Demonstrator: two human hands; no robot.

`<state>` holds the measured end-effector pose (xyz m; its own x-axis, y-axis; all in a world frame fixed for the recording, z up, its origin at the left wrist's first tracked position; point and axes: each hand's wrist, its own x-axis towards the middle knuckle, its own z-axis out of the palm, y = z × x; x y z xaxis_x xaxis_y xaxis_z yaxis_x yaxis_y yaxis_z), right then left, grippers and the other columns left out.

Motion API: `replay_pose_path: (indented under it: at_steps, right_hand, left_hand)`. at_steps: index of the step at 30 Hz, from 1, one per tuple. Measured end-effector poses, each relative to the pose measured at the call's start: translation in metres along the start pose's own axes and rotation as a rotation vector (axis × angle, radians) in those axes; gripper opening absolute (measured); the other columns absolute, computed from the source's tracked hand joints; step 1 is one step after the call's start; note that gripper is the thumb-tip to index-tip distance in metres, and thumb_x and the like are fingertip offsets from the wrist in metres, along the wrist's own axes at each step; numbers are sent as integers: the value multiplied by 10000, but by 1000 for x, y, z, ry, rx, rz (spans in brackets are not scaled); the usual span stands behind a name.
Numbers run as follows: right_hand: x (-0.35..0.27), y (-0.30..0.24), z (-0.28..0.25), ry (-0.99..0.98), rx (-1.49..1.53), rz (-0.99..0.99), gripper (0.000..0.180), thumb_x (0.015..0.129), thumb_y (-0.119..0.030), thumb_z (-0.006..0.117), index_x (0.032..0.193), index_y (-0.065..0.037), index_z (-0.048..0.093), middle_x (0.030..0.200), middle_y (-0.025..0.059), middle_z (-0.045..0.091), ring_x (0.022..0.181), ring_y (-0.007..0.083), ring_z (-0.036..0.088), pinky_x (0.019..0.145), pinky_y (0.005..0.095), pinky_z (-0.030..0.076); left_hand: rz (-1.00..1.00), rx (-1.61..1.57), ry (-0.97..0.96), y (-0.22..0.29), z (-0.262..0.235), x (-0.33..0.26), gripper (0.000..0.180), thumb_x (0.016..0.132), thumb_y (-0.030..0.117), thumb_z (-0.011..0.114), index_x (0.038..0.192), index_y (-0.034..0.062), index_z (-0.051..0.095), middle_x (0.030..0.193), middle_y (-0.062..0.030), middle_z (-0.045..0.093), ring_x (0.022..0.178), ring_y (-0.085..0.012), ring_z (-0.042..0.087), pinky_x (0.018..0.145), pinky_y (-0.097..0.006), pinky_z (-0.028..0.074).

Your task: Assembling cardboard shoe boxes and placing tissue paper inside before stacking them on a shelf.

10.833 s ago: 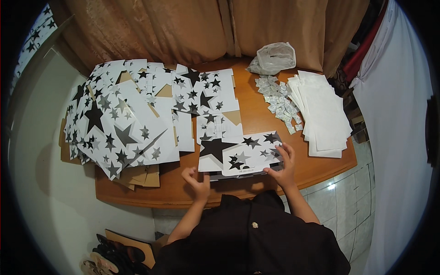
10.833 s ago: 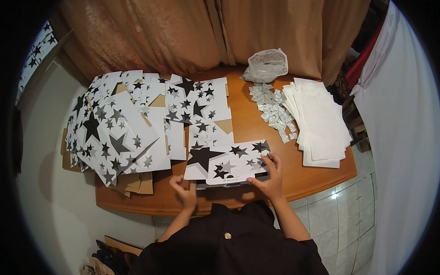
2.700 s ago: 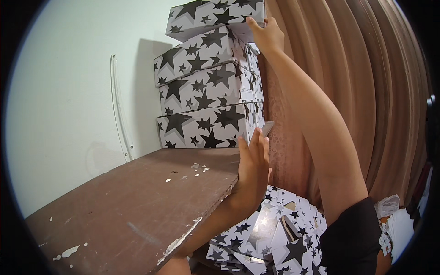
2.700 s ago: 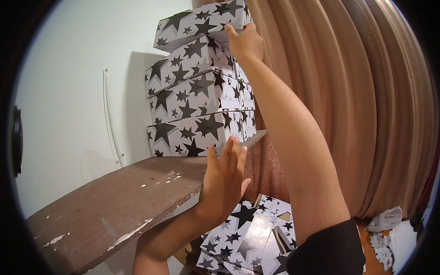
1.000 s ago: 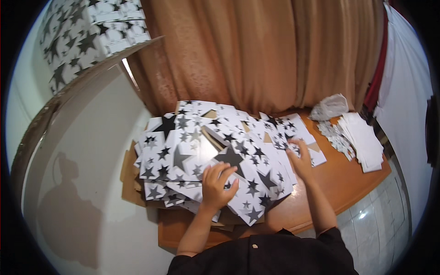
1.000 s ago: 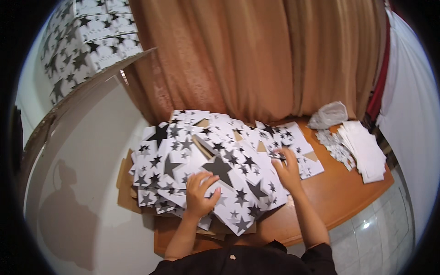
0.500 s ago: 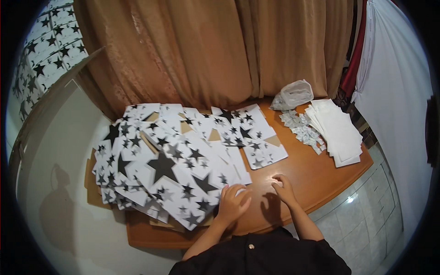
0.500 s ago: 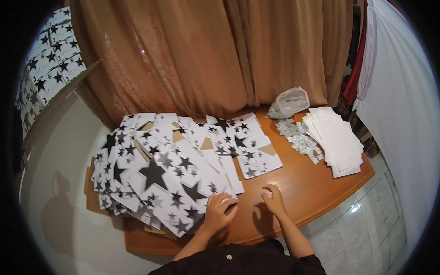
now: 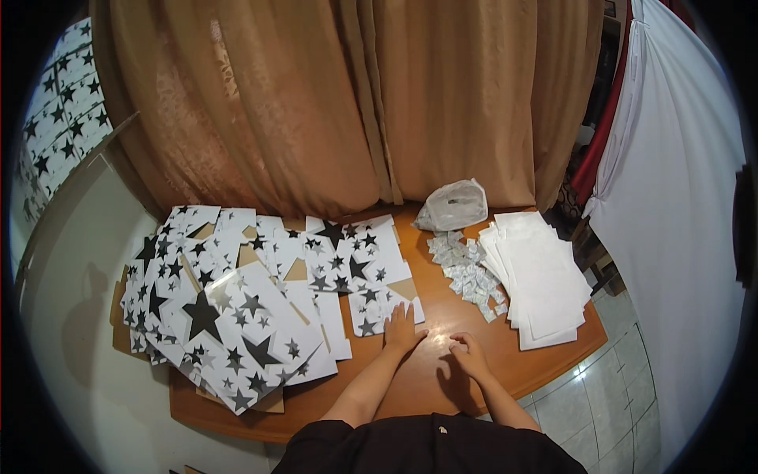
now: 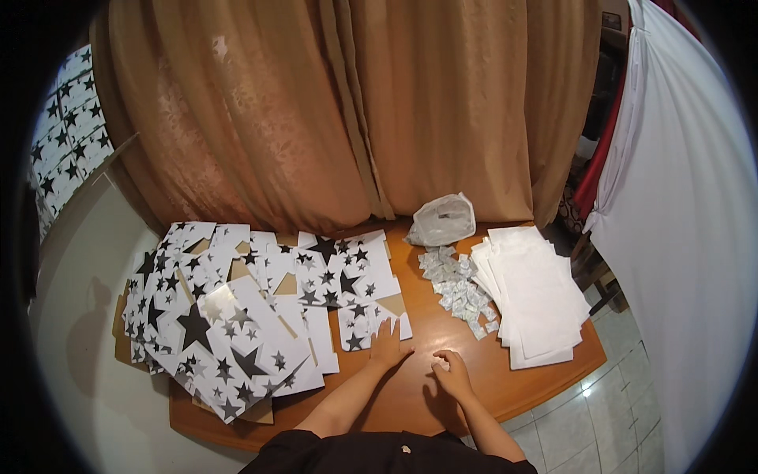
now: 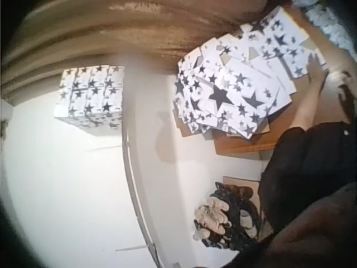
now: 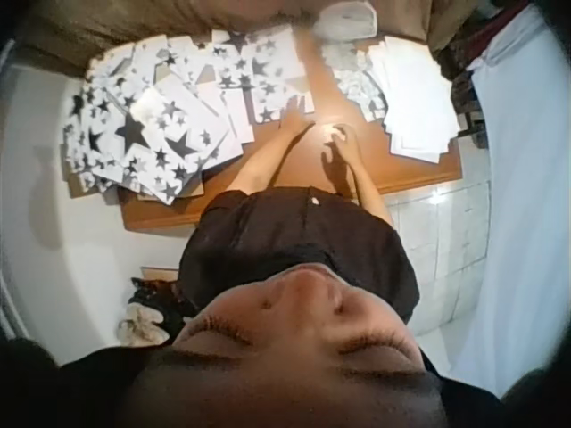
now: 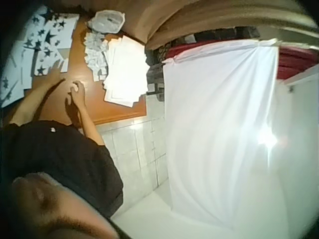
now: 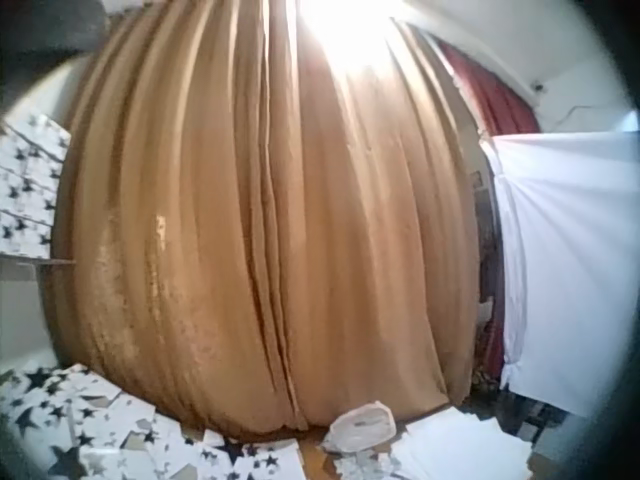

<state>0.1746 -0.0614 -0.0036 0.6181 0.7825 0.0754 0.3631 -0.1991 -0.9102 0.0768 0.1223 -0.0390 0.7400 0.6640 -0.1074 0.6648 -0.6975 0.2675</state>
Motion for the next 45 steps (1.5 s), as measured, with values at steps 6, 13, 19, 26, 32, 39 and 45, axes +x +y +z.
replay_pose_path:
  at_steps: [6,13,19,26,32,39,45]
  right_hand:
    - [9,39,-12,-22,75,126,269,780,-137,629,1030,-41,601,1051,165,562,996,288,539,856,365,456]
    - [22,33,-5,-49,180,203,243,805,-105,611,1036,-33,587,1090,152,531,1037,270,524,841,354,482]
    - [23,4,-5,-46,159,102,244,791,-96,612,1024,-26,596,1031,100,600,980,220,555,856,332,440]
    - [19,8,-12,-25,263,66,222,791,-78,610,1006,-23,592,999,112,586,949,234,567,841,323,452]
    - [15,-19,-15,-52,206,56,257,781,-64,613,1032,-21,577,1019,110,575,944,221,560,830,316,452]
    - [13,-17,-17,75,186,124,625,702,-83,683,1262,-56,406,1163,160,460,999,263,507,831,363,447]
    - [30,-2,-31,162,299,315,812,669,-59,708,1365,-83,290,1248,176,405,1123,289,447,898,403,430]
  left_hand:
    - [-46,111,-104,-13,37,11,842,831,618,475,1433,78,241,1499,-134,206,1375,-310,201,1039,-567,245]
    - [287,226,217,-33,29,22,531,886,436,505,1216,21,522,1249,-170,528,1090,-304,536,829,-431,454]
    - [244,-120,643,-35,-42,7,281,872,231,549,1008,-12,589,636,-142,588,555,-313,584,512,-401,460]
    - [-154,-431,1046,-45,-100,-40,270,937,151,433,911,-67,590,720,-246,598,654,-425,581,563,-455,458]
    - [-209,-555,1261,-45,-157,-75,300,957,160,405,798,-54,544,651,-236,560,591,-430,537,520,-445,399]
    - [-264,-740,1369,-52,-206,-110,429,1007,295,327,832,-35,538,715,-84,580,637,-150,507,614,-293,428]
    - [-160,-846,1453,-43,-234,-113,428,1007,300,320,842,-29,539,739,-73,580,668,-138,523,619,-282,424]
